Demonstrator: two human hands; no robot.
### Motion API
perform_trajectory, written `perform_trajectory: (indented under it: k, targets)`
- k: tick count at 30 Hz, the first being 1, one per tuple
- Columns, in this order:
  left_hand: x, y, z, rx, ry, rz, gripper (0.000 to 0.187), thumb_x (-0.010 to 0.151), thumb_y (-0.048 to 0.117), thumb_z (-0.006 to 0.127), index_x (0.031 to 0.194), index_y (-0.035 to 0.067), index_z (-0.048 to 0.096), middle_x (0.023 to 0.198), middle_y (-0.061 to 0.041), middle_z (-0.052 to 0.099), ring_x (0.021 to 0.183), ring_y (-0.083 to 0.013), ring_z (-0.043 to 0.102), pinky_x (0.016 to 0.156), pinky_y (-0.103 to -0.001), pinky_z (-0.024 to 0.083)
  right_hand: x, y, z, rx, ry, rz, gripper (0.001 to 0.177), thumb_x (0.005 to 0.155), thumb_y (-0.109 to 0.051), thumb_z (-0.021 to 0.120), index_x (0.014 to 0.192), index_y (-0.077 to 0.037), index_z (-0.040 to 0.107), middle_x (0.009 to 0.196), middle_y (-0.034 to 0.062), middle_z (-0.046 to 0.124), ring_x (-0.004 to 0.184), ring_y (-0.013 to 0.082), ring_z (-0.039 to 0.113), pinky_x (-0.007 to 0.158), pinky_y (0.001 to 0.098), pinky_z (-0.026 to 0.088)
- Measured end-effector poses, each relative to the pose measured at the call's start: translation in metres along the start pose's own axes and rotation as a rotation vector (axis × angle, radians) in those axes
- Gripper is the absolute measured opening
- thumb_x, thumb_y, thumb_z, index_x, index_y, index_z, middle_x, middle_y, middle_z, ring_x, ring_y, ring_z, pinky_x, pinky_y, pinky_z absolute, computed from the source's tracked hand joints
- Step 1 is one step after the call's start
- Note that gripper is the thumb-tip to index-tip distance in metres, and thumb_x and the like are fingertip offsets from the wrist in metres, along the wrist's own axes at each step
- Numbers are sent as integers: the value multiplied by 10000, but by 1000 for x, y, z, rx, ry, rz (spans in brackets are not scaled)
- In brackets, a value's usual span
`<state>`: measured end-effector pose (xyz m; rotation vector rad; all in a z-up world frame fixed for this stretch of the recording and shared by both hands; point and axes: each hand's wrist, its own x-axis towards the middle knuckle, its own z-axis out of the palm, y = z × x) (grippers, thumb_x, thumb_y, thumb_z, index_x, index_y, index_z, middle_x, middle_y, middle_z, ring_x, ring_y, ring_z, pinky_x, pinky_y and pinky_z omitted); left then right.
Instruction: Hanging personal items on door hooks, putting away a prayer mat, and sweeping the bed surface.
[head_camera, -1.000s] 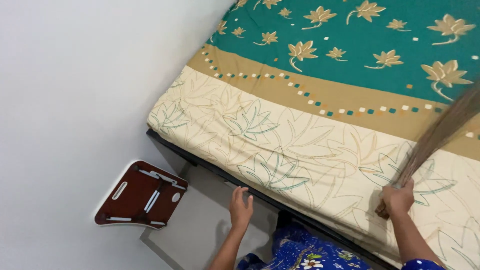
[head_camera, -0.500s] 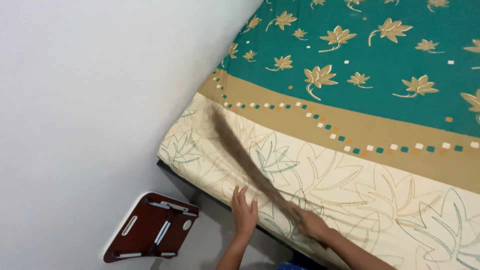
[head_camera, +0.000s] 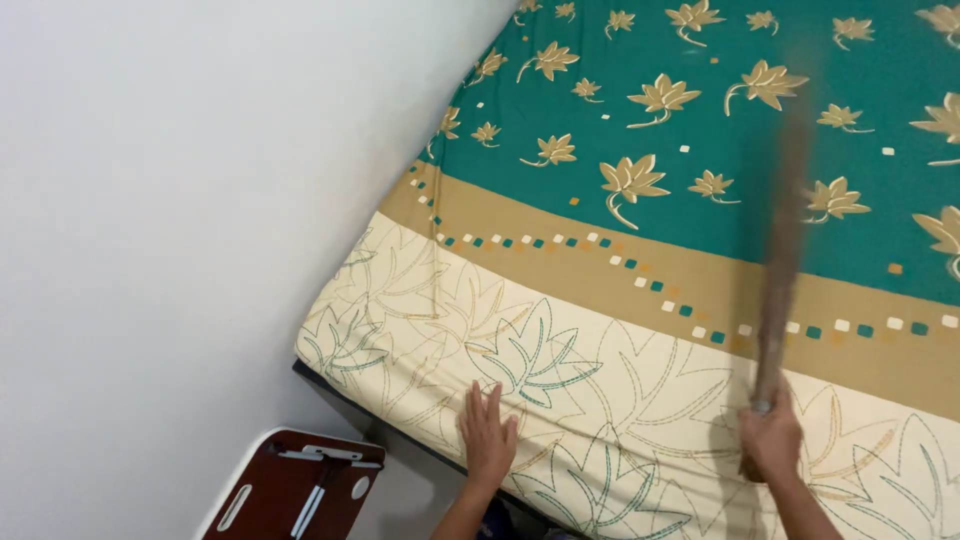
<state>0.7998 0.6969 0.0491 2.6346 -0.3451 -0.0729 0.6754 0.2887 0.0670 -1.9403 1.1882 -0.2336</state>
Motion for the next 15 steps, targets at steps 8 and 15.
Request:
perform_trajectory:
  k: [8, 15]
  targets:
    - [35, -48, 3, 117, -262, 113, 665, 1024, 384, 542, 1600, 218, 255, 1669, -234, 82, 1543, -429, 65, 1203, -629, 103, 60, 58, 45, -7, 199, -16, 824, 827, -202, 734, 1580, -102, 414, 1192, 270, 689, 1031, 423, 688, 910, 505, 545]
    - [87, -108, -22, 149, -129, 126, 654, 1013, 419, 515, 1593, 235, 274, 1657, -228, 122, 1534, -420, 99, 1175, -634, 127, -8, -34, 206, -232, -398, -355, 858, 808, -31, 627, 1587, -216, 319, 1247, 287, 676, 1119, 403, 667, 982, 477, 505]
